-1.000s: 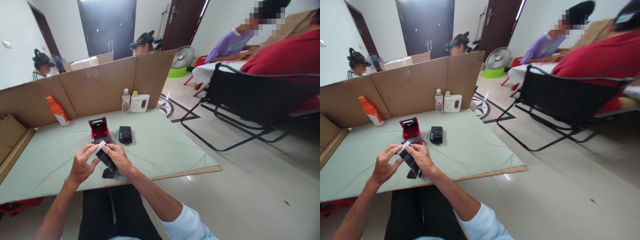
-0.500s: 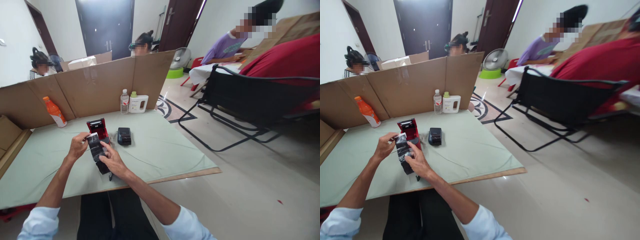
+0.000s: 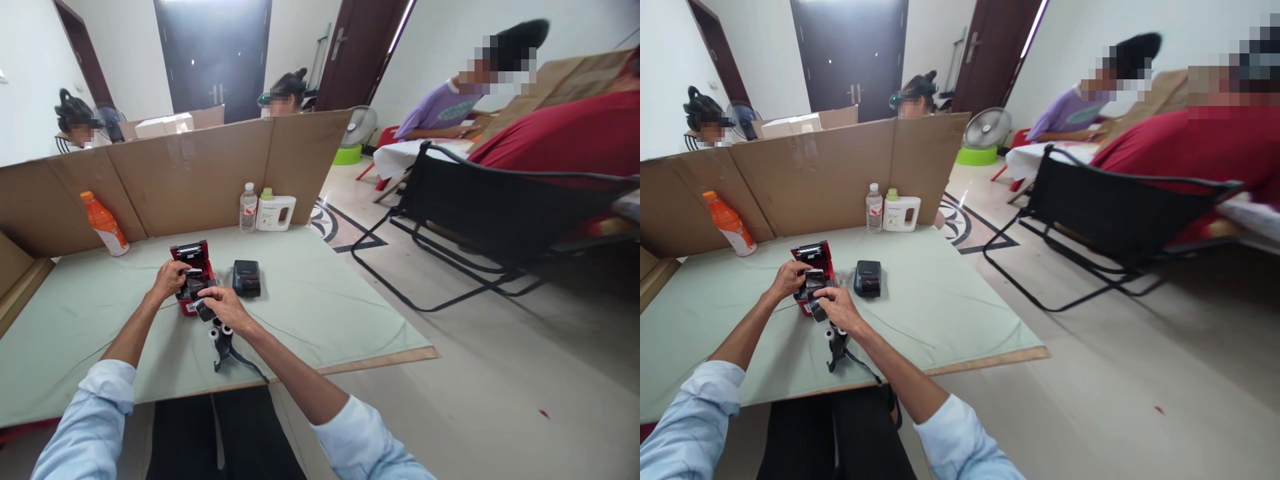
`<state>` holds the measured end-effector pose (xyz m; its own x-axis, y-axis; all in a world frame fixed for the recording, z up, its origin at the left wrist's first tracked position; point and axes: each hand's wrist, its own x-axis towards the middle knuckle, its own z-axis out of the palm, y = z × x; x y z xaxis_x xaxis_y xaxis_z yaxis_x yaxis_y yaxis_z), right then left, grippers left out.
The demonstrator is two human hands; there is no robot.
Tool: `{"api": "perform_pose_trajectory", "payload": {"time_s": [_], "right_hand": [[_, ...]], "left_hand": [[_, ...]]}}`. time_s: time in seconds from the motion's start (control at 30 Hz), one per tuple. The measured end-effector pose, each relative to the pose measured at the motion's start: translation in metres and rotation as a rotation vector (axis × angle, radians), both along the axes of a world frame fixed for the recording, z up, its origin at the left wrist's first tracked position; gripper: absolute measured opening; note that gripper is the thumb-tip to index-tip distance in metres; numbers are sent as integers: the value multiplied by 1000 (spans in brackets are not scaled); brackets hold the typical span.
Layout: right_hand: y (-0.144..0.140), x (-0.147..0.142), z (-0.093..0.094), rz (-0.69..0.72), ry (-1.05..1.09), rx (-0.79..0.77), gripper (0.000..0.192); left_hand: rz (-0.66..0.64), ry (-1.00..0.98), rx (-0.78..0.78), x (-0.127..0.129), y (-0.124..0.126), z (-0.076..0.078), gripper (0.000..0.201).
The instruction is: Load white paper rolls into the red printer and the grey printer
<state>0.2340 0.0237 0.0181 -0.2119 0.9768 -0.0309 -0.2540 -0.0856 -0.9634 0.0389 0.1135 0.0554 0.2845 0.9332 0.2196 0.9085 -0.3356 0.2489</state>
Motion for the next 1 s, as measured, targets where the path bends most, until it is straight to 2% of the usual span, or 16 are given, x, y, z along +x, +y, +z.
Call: {"api": "perform_pose_trajectory", "payload": {"time_s": [0.43,0.6,0.73,0.87,0.93,1.0], "right_hand": [[-1,-4,-5,8,19,-35,27],[2,-7,-9,-4,-2,-24,26],[1,-11,-11,23,3,-49,24],[-3,-11,-9,63,-24,-63,24],[-6,-9,-8,84,-73,-43,23],[-9,-5,-8,100,-132,-8,23]], "left_hand": [[49,35,-55,3,11,-5,45],[11,7,-77,-4,14,-4,48],[-20,-79,-120,-11,11,-2,37],[12,-207,-20,-18,6,-4,29],[104,-300,82,-22,8,-6,23],[212,-455,144,-26,14,-8,33]]}}
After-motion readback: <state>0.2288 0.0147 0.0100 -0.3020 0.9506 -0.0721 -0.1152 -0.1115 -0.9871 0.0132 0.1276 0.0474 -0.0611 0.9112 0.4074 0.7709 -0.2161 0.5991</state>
